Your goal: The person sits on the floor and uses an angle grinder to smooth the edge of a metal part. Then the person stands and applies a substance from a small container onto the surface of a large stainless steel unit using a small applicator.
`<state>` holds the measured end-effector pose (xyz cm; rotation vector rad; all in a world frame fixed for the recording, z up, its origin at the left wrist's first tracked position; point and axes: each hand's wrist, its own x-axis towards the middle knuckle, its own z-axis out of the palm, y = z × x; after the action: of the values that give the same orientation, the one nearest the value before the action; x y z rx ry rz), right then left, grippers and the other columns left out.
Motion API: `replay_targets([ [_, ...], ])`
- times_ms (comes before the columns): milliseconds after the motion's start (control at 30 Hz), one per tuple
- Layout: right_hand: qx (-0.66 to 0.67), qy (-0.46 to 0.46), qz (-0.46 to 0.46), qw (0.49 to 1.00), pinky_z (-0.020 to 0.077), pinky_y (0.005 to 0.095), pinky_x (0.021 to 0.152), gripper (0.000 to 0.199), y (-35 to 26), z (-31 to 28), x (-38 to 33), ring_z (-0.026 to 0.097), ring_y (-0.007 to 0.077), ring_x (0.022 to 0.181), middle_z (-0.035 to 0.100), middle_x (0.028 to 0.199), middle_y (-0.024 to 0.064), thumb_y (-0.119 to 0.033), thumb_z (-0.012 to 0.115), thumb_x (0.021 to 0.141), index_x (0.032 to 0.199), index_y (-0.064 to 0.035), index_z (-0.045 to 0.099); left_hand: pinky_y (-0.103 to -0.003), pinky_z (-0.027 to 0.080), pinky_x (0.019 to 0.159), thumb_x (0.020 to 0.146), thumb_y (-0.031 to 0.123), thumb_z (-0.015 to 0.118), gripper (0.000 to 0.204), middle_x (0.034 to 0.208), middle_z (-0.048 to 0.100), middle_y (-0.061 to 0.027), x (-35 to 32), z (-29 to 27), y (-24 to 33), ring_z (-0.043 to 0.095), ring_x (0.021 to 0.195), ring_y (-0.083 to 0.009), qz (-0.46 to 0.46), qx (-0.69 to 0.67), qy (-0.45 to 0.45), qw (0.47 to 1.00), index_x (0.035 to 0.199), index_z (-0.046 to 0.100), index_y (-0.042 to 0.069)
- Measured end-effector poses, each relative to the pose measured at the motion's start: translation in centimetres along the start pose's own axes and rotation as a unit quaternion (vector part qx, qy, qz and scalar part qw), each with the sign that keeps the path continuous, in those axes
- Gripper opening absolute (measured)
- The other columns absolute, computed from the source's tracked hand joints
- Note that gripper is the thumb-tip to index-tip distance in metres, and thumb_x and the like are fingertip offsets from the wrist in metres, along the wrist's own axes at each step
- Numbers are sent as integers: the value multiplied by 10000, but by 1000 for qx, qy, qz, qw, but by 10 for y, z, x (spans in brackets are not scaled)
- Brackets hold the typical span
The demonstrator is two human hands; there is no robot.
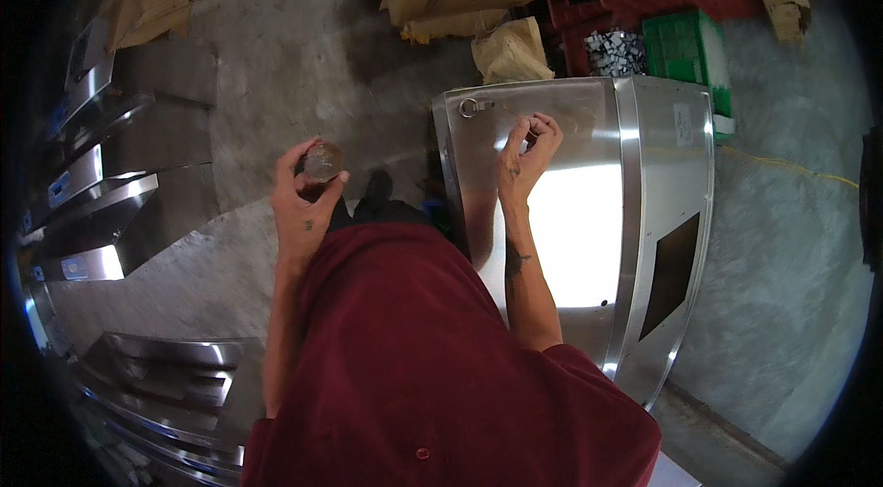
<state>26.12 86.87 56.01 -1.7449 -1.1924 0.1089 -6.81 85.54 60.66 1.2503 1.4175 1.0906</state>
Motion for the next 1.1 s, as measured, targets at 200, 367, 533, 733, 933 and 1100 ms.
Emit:
replay_targets([
  [200,32,46,25,998,515,371,922,173,-25,-29,14,567,261,1097,541,1298,202,-137,602,1087,1157,21,607,-332,594,923,921,6,818,612,1340,687,-116,13,32,23,720,1100,-187,-10,-22,-77,997,1463,540,70],
  [367,-58,197,-62,977,525,368,892,183,13,-90,102,595,260,1011,569,1213,189,-139,616,1076,1130,34,598,-343,582,975,929,-15,804,603,1403,663,-137,24,55,37,700,1182,-215,24,-28,-134,990,1463,533,54],
  [533,-87,220,-15,972,538,363,887,217,55,-128,171,610,252,983,565,1214,187,-169,635,1074,1105,45,617,-328,577,967,923,-20,799,601,1397,618,-131,40,65,44,682,1191,-207,16,-14,-191,981,1454,525,42],
  [733,-67,162,4,985,576,323,833,207,73,-120,186,647,192,944,567,1240,159,-157,650,1073,1077,49,643,-302,578,909,928,-10,804,608,1394,665,-149,79,92,48,714,1107,-172,-16,10,-241,970,1464,521,45],
  [933,-82,155,63,982,575,322,823,188,71,-116,189,649,200,931,559,1276,164,-159,684,1050,1082,26,671,-283,570,872,920,7,819,615,1384,672,-128,142,129,46,721,1060,-157,30,-15,-281,959,1460,528,50],
  [1100,-118,162,66,978,581,331,843,188,66,-116,189,658,197,958,562,1280,159,-167,687,1051,1088,17,684,-272,566,843,926,1,812,596,1363,687,-105,183,143,54,722,1036,-143,48,-21,-289,956,1452,534,49],
])
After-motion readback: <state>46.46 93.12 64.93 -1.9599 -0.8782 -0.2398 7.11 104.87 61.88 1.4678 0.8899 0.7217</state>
